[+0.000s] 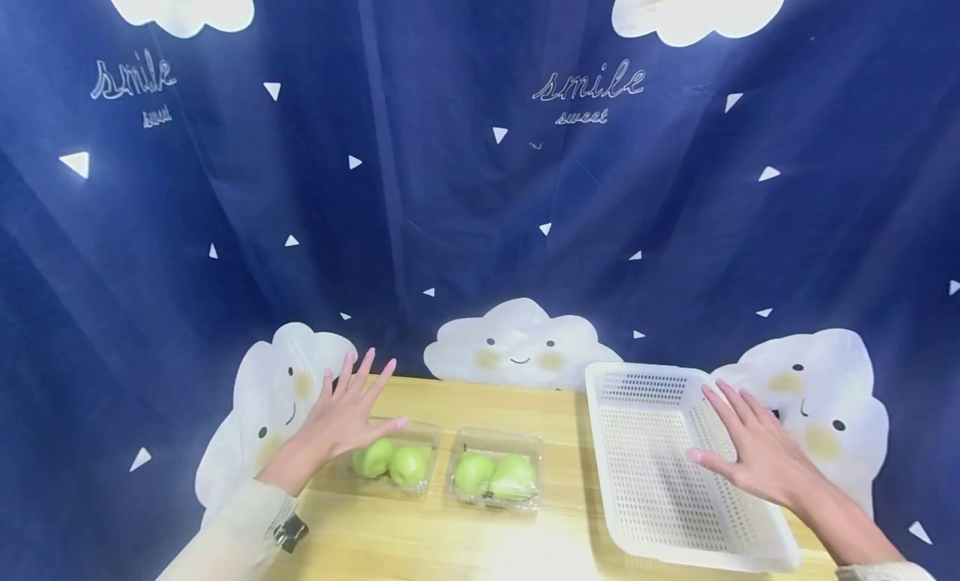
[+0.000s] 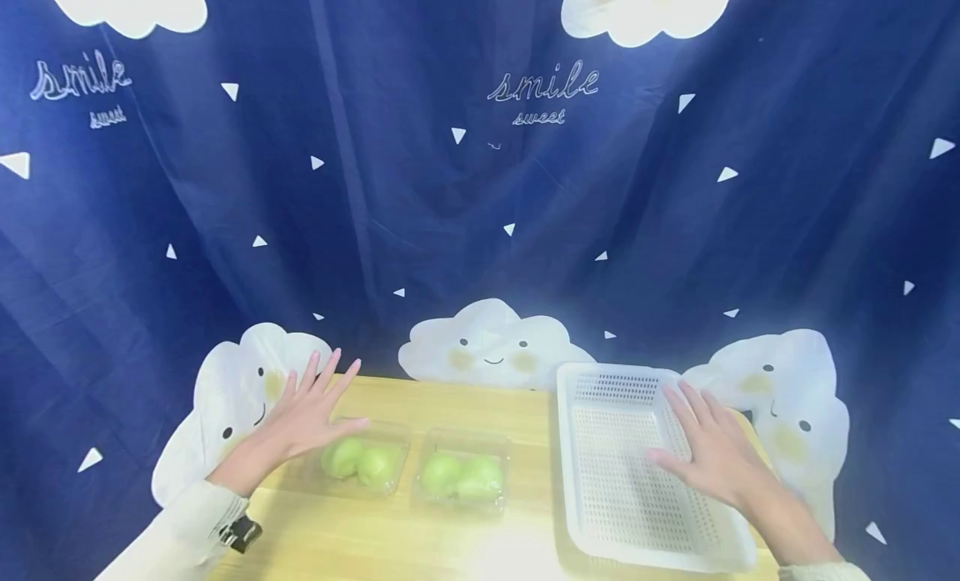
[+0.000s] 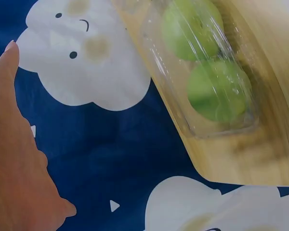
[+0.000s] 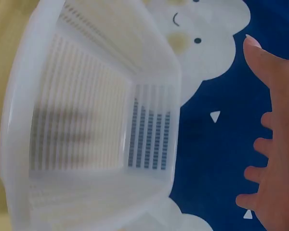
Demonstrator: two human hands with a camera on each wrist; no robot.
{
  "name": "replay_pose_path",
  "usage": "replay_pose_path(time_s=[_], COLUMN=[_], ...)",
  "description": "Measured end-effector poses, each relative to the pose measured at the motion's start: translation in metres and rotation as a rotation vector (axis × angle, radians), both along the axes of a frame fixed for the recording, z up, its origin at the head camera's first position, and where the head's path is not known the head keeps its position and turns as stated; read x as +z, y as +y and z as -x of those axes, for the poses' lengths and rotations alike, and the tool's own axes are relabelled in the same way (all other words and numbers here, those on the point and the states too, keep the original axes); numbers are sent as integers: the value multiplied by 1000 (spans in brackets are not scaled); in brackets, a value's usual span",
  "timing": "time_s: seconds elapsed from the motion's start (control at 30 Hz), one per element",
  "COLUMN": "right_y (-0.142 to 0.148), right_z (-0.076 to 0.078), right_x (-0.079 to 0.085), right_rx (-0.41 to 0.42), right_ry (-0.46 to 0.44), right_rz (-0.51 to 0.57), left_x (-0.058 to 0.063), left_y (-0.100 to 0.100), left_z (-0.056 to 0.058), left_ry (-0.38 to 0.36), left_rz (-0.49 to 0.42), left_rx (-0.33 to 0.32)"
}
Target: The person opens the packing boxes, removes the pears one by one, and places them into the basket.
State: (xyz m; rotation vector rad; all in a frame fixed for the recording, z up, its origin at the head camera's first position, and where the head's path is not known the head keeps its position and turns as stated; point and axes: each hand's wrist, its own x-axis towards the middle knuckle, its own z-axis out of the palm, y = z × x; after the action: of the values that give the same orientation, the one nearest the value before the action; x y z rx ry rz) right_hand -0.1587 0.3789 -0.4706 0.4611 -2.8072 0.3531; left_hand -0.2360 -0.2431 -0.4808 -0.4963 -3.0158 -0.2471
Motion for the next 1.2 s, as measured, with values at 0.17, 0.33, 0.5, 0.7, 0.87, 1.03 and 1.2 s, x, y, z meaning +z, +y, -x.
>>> replay_pose_path(time_s=[0.17, 0.33, 0.5, 0.7, 0.87, 1.03, 1.2], right_y=[-15, -28, -40, -56, -71, -85, -96], right_z=[2, 4, 4, 3, 3, 2, 2], right_x=[-4, -9, -12, -20, -25, -31, -35], right_rx=[20, 20, 3, 4, 2, 11, 17], right_ry=[-22, -38, -66, -66, -87, -88, -79], right_rz=[35, 46, 73, 138, 177, 194, 204], left_x=[-5, -8, -11, -15, -19, -26, -32], left_y=[8, 16, 21, 27, 33, 39, 43], left_z=[0, -1, -2, -1, -3, -5, -6], left_ry=[-1, -7, 8, 8, -14, -52, -84], left_rz=[-14, -28, -25, -62, -115, -157, -184], left_rx=[-6, -18, -12, -35, -36, -14, -1])
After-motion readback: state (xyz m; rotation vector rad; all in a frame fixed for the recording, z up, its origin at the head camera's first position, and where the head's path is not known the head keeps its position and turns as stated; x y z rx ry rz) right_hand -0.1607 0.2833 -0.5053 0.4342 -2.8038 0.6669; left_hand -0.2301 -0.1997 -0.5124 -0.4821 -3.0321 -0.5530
